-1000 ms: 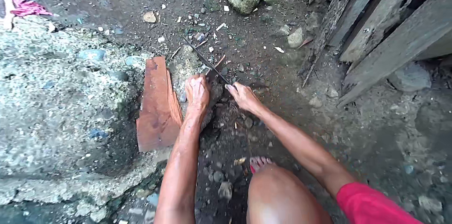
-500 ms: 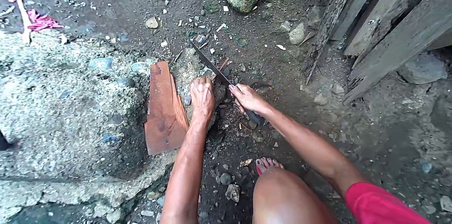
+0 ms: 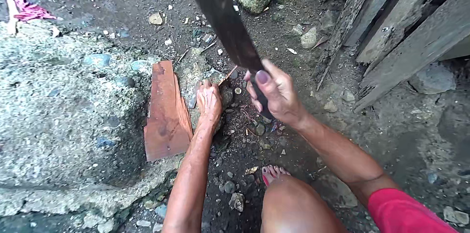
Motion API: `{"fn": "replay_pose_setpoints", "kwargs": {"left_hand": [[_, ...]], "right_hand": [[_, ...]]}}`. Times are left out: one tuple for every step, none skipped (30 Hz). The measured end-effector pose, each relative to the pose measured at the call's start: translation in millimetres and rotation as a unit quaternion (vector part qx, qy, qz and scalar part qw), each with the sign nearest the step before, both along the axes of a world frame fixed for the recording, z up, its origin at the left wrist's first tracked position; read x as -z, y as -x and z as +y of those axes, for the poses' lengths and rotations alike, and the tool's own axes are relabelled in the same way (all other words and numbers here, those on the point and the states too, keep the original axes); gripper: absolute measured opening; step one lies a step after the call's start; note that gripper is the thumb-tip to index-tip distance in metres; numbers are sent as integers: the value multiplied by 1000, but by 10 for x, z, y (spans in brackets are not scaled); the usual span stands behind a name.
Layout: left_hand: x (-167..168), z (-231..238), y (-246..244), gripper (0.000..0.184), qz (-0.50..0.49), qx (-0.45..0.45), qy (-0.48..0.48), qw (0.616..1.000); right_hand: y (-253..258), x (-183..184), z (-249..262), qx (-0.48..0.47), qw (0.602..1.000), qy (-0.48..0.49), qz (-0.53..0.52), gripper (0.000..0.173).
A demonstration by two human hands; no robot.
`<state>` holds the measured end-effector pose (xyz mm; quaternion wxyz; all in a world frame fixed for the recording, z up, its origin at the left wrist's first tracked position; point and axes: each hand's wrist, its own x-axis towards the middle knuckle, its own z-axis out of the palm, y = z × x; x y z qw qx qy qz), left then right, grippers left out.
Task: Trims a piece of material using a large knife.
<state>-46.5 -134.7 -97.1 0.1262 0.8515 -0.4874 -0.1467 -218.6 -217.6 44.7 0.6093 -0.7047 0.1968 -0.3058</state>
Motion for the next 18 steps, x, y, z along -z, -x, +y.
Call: {"fn": "replay_pose_setpoints", "kwargs": {"left_hand": [[-40, 20, 1, 18, 5, 0, 1, 1000], [-82, 41, -2, 17, 9, -1, 4, 1000], [-99, 62, -9, 16, 7, 1, 9, 1000], [-104, 76, -18, 15, 3, 4, 10, 1000], [-93, 77, -36, 14, -3, 9, 7, 1000], [-70, 73, -55, 14, -9, 12, 4, 1000], [-50, 74, -71, 13, -13, 12, 2, 1000], [-47, 74, -78, 13, -12, 10, -1, 1000], [-41, 73, -84, 14, -12, 8, -1, 1000], [-26, 81, -89, 15, -13, 9, 2, 1000], [-7, 94, -89, 17, -15, 13, 1, 1000], [4, 94, -84, 19, -18, 15, -3, 1000], [-3, 84, -72, 20, -20, 15, -9, 1000], [-3, 78, -52, 20, -21, 18, -15, 1000], [-2, 75, -25, 19, -21, 23, -21, 999], [-9, 57, -27, 18, -20, 25, -25, 999], [-26, 39, -50, 19, -15, 20, -26, 999], [-28, 84, -28, 19, -9, 17, -29, 999]], "right_hand": [[-11, -127, 7, 3, 999, 6, -45, 46], [-28, -247, 8, 6, 996, 13, -83, 49], [-50, -353, 9, 10, 993, 19, -114, 53], [-82, -435, 9, 11, 990, 19, -140, 56], [-119, -488, 10, 12, 986, 19, -162, 57], [-155, -507, 17, 16, 984, 21, -179, 58], [-187, -487, 36, 22, 982, 24, -189, 60], [-214, -427, 61, 30, 981, 27, -191, 61], [-239, -314, 82, 41, 982, 35, -181, 61], [-253, -125, 102, 55, 986, 45, -153, 60], [-248, 155, 128, 72, 991, 55, -98, 59], [-217, 514, 150, 82, 995, 55, -14, 53], [-166, 900, 156, 77, 991, 40, 99, 47], [-102, 1219, 141, 49, 972, 3, 228, 46], [-58, 1392, 111, 14, 941, -38, 336, 48], [-78, 1442, 67, -8, 914, -61, 401, 49], [-130, 1411, 9, -20, 900, -65, 432, 50], [-124, 1385, 28, -20, 894, -69, 441, 51]]}}
